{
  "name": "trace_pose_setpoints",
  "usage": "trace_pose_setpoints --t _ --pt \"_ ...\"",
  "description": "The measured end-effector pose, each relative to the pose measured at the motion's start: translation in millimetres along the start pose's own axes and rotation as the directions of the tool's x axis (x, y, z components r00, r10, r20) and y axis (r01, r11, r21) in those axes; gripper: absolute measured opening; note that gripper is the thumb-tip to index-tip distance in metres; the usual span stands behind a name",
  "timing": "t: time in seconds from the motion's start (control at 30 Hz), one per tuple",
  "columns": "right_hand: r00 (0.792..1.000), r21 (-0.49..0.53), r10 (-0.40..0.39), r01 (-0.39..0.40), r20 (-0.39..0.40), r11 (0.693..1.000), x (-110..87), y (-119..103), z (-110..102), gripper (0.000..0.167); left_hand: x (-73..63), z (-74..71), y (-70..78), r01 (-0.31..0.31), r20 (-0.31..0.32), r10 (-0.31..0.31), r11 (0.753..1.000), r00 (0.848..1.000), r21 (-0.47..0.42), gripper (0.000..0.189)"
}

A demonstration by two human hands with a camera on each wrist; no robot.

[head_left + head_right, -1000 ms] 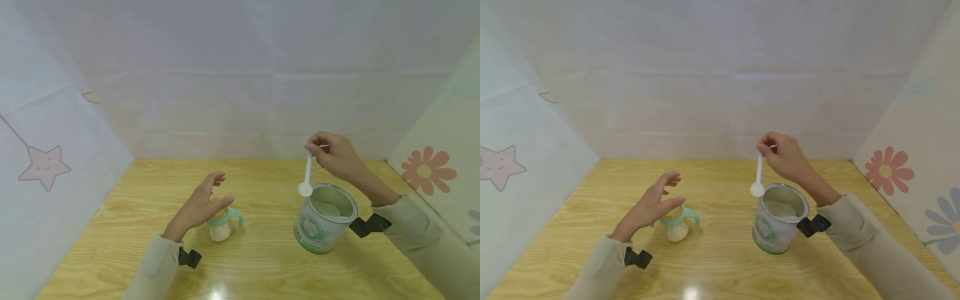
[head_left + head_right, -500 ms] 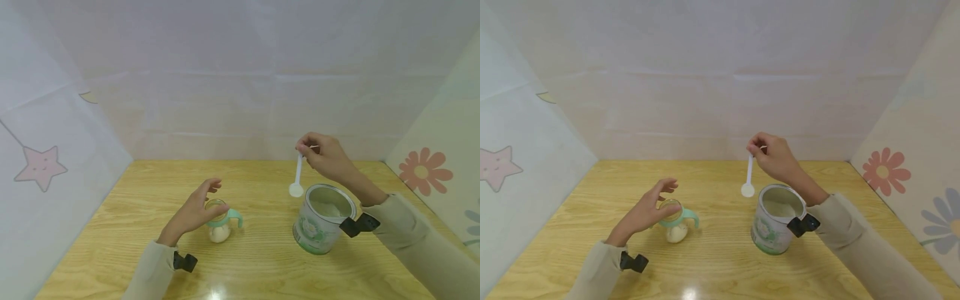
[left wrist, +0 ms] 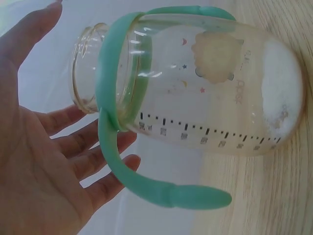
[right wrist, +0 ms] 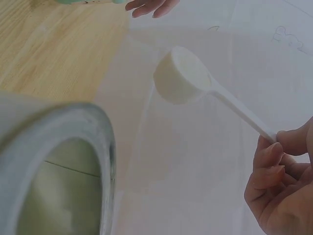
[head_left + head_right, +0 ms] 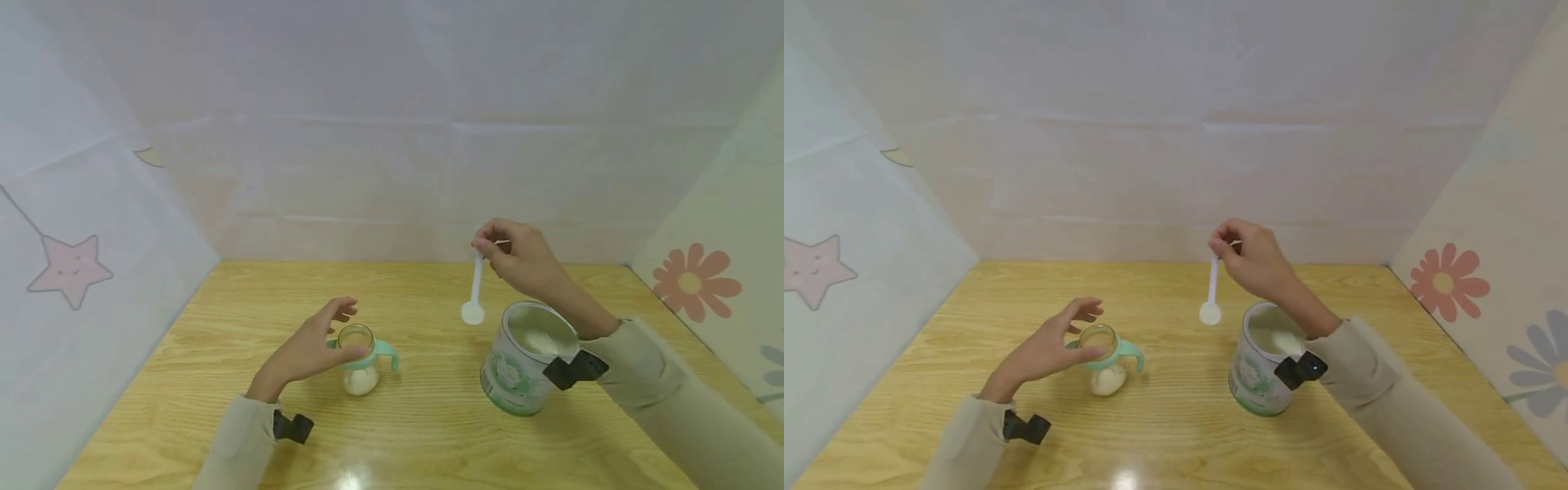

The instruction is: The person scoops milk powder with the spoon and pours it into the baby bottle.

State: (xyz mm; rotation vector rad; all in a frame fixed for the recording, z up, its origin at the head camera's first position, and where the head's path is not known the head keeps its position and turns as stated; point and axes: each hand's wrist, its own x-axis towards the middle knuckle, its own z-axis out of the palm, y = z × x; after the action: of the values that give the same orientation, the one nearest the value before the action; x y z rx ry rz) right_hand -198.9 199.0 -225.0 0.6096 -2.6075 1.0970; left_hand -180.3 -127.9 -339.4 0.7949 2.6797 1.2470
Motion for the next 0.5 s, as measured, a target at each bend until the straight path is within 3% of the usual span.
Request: trace_pose_setpoints --t 0.5 --pt "1.0 -0.006 -0.001 0.001 -0.008 1.0 -1.3 -10 8 0.018 -3.9 -10.7 -12.7 0.01 0.071 -0.008 1.0 0.997 -0.03 0.08"
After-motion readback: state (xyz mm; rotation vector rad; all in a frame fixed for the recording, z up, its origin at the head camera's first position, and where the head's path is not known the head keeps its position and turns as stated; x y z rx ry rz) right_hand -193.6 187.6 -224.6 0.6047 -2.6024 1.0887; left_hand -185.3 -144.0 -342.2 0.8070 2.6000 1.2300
